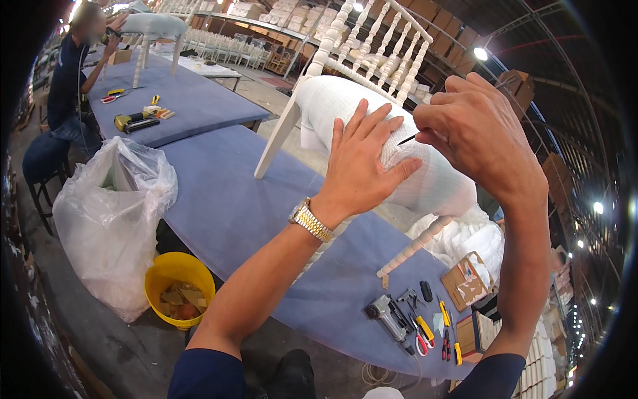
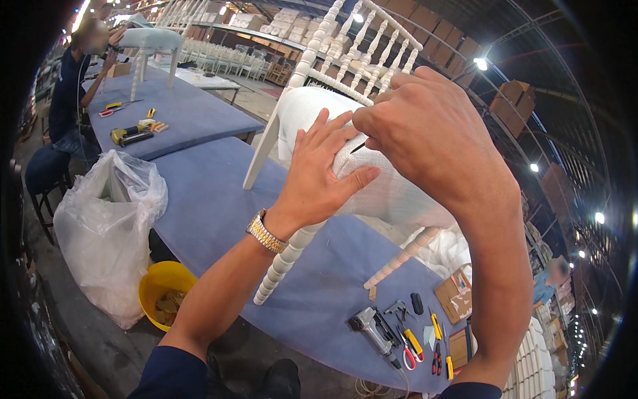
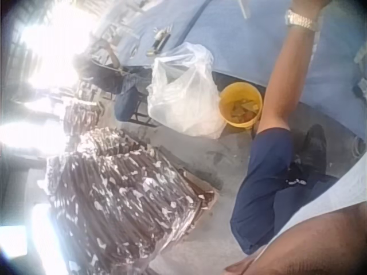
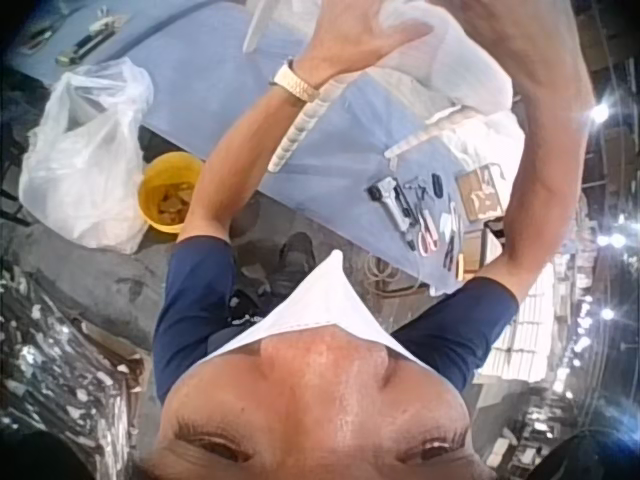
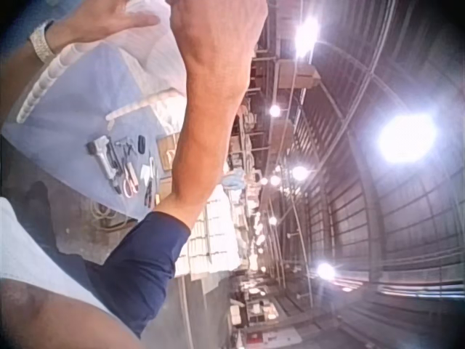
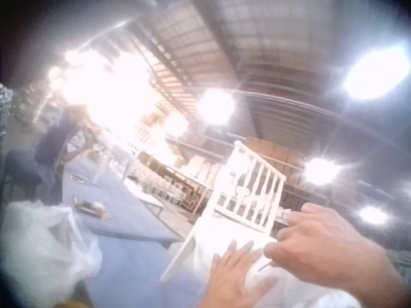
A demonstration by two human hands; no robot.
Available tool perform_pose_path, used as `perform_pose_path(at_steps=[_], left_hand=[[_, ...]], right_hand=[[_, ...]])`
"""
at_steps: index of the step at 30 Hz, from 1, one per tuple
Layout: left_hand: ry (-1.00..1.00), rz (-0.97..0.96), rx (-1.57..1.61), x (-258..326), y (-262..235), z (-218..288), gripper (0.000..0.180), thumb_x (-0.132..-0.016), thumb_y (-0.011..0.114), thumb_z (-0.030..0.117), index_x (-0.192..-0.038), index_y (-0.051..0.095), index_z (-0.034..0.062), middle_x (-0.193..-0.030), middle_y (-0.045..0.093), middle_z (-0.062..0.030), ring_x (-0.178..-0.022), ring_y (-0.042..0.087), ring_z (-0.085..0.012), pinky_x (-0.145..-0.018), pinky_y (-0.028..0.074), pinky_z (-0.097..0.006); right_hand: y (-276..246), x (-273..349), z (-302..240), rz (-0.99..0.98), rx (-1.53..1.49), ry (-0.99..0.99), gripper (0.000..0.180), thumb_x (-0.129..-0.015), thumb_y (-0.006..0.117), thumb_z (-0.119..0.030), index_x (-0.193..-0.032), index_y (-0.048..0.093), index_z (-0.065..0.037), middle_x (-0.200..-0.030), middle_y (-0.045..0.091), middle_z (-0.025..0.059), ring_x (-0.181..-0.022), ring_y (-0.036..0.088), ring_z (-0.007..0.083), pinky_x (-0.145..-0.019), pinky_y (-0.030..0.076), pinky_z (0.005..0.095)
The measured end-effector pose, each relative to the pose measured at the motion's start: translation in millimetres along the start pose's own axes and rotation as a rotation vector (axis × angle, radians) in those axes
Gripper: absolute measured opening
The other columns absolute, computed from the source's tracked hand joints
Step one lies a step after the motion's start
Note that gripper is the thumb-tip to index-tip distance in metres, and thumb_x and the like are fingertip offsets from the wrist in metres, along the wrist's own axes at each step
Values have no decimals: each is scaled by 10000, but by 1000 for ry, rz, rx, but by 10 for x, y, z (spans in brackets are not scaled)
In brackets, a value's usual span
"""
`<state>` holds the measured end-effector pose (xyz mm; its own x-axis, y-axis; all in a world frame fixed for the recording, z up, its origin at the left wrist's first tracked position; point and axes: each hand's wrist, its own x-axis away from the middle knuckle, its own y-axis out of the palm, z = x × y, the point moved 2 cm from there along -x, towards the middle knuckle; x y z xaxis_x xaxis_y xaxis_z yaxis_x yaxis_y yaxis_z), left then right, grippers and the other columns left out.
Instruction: The person upholsters a white wooden chair by wrapping and securing light-colored fabric around the seat frame. They use a staple gun to fasten the fabric, a utility knife to trim excess material, and a small tool to tuck and smooth the edges. The chair is rotated and repositioned multiple times to access different sides.
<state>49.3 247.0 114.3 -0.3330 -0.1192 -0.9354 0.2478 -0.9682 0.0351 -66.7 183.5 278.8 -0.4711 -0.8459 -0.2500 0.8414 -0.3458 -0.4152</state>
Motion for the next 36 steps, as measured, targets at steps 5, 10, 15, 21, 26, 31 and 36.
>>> perform_pose_path(at_steps=[5,10,15,21,26,31,36], left_hand=[[-30,-28,15,-6,-19,41,749,-898,714,576,-1421,587,56,-1595,440,-168,-1548,249,-430,-1214,143,-670],[1,9,16,-17,-4,-12,652,-885,768,527,-1358,599,111,-1580,465,-124,-1536,251,-489,-1186,152,-712],[-3,16,23,-8,15,-14,695,-886,767,529,-1421,574,130,-1583,461,-129,-1535,251,-492,-1181,158,-716],[3,5,11,8,1,14,704,-887,772,514,-1449,562,145,-1589,456,-135,-1541,249,-478,-1192,149,-705],[-12,13,-8,20,4,52,688,-891,768,495,-1440,572,128,-1578,465,-160,-1548,255,-439,-1209,143,-679],[2,15,-14,16,-2,44,671,-909,737,511,-1412,588,93,-1557,488,-128,-1539,269,-424,-1200,155,-691],[23,5,0,16,-7,37,609,-928,729,490,-1406,602,134,-1547,507,-118,-1538,274,-428,-1189,159,-705]], right_hand=[[-39,-44,-39,-20,4,0,134,-794,786,-181,-754,687,-99,-747,671,14,-806,576,225,-796,442,369],[-35,-84,-62,-14,13,-12,121,-804,779,-184,-741,708,-110,-757,690,13,-817,584,214,-797,433,364],[-23,-99,-69,-14,-8,-56,118,-804,787,-191,-759,716,-109,-761,692,12,-824,594,208,-804,432,366],[127,-10,65,25,-114,-80,190,-796,810,-237,-808,667,-113,-757,641,16,-786,571,219,-754,404,374],[362,185,119,218,-183,-68,207,-801,817,-238,-817,646,-121,-760,628,1,-775,579,206,-734,408,366],[536,291,88,380,-236,-24,188,-811,816,-229,-835,658,-129,-753,624,-11,-760,584,196,-720,406,351],[654,374,53,495,-297,43,182,-815,816,-228,-843,666,-128,-745,621,-7,-744,591,205,-709,404,355]])
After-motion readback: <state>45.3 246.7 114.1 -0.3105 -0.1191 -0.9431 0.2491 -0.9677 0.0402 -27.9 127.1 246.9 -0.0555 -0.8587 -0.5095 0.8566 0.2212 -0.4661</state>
